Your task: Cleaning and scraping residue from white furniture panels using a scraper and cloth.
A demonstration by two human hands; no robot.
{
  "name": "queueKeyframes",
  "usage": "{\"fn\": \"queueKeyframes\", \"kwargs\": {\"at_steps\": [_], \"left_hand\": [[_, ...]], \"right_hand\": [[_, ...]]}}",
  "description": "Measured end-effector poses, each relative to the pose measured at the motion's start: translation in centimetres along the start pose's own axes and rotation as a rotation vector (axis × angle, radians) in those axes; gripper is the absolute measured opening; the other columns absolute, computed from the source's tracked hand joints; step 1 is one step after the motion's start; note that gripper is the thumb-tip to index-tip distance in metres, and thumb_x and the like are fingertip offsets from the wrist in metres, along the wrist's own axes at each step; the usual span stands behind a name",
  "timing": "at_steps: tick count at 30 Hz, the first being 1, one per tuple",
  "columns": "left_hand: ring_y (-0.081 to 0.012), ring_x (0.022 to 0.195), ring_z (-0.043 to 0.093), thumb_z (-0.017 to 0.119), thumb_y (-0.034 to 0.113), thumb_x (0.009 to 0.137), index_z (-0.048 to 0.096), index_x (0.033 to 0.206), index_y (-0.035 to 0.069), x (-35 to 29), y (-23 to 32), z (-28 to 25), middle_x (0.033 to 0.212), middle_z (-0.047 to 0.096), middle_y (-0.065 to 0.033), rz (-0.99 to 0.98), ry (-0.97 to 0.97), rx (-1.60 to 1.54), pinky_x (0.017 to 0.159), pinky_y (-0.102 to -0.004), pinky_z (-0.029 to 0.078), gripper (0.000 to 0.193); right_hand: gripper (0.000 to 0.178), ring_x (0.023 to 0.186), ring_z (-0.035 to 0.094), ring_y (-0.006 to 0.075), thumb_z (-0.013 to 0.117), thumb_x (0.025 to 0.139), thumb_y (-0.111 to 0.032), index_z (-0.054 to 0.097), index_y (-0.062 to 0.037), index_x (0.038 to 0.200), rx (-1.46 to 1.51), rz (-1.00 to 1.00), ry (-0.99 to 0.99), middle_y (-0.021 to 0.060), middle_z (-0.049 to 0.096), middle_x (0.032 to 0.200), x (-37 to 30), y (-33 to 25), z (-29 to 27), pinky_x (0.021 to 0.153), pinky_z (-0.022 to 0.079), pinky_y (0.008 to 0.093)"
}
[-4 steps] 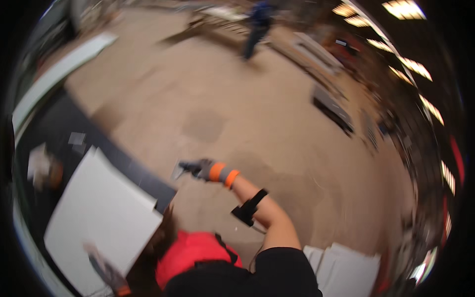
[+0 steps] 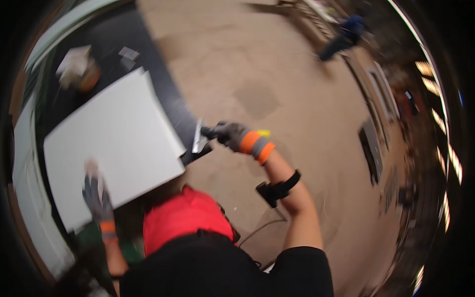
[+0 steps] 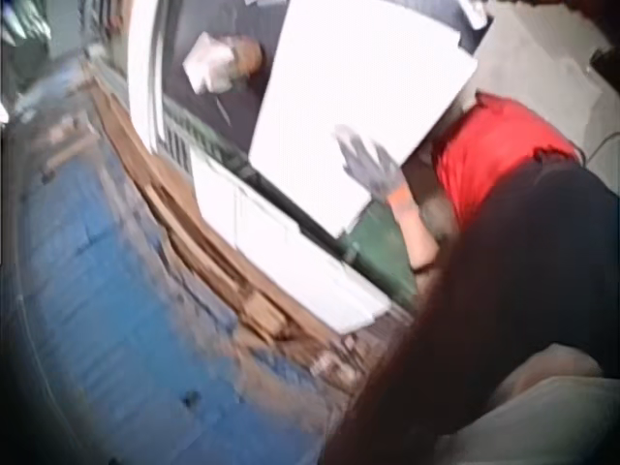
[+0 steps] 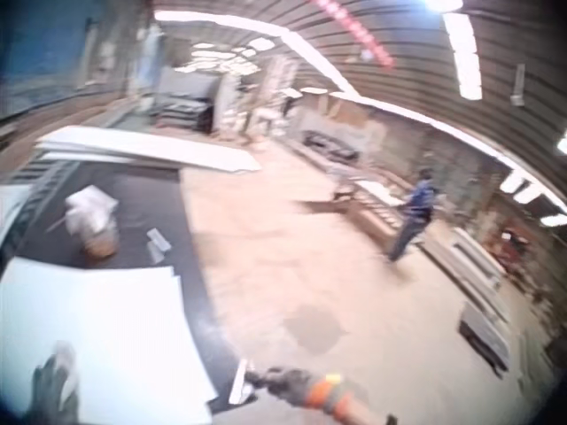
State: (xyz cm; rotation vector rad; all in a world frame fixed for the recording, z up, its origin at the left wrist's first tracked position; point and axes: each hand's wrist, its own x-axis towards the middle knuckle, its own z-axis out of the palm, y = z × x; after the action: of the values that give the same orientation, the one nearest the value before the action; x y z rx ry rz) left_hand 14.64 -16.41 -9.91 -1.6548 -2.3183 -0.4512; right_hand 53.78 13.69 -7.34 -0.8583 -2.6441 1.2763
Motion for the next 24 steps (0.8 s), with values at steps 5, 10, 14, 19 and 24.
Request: {"fn": "queueKeyframes", "kwargs": {"at_steps": [5,10,14,19,24], "left_hand": [[-0.0374,0.128,0.043,0.057,0.015,0.087,0.052,0.135,0.011,-5.8,1.7,2.1,0.145,0.042,-0.0171,-0.274,0.025,-0.066,0.11,-0.0478,0.03,0.048],[-0.0331,0.126,0.045,0.057,0.013,0.089,0.053,0.135,0.011,-10.9,-0.1,0.3,0.146,0.043,-0.0119,-0.533,0.151,-0.267,0.106,-0.0403,0.036,0.046],[-0.0239,0.126,0.046,0.055,0.006,0.092,0.051,0.136,0.007,-11.6,0.1,-0.8,0.144,0.046,-0.0091,-0.595,0.252,-0.453,0.105,-0.0349,0.037,0.044],[-0.017,0.121,0.05,0.053,0.0,0.092,0.045,0.14,0.005,-12.5,0.1,-3.5,0.138,0.05,-0.0067,-0.923,0.396,-0.613,0.101,-0.0276,0.04,0.049],[-0.0132,0.111,0.053,0.056,0.013,0.095,0.045,0.139,0.002,-12.6,2.4,-3.4,0.127,0.056,-0.006,-0.955,0.591,-0.535,0.095,-0.0257,0.042,0.047]], "right_hand": [[0.04,0.086,0.062,0.0288,0.06,0.079,-0.001,0.068,-0.0253,0.109,-0.594,-0.246,-0.263,0.0043,0.062,0.097,2.7,-2.3,-0.9,0.074,0.051,0.039],[0.038,0.09,0.062,0.0266,0.062,0.078,-0.006,0.067,-0.0311,0.107,-0.788,-0.359,-0.445,-0.0001,0.06,0.102,3.1,-3.9,0.8,0.077,0.051,0.0392],[0.04,0.1,0.06,0.0242,0.06,0.081,-0.009,0.065,-0.0341,0.112,-0.913,-0.324,-0.565,-0.0014,0.06,0.106,3.5,-5.0,0.3,0.083,0.051,0.0397],[0.048,0.095,0.06,0.0224,0.061,0.077,-0.007,0.065,-0.0374,0.114,-0.959,-0.404,-0.479,-0.0023,0.06,0.102,3.5,-6.2,1.0,0.08,0.049,0.0407],[0.03,0.096,0.062,0.0227,0.053,0.089,-0.016,0.062,-0.0281,0.115,-0.986,-0.439,-0.531,0.0012,0.061,0.099,5.6,-8.6,2.0,0.082,0.049,0.0396]]}}
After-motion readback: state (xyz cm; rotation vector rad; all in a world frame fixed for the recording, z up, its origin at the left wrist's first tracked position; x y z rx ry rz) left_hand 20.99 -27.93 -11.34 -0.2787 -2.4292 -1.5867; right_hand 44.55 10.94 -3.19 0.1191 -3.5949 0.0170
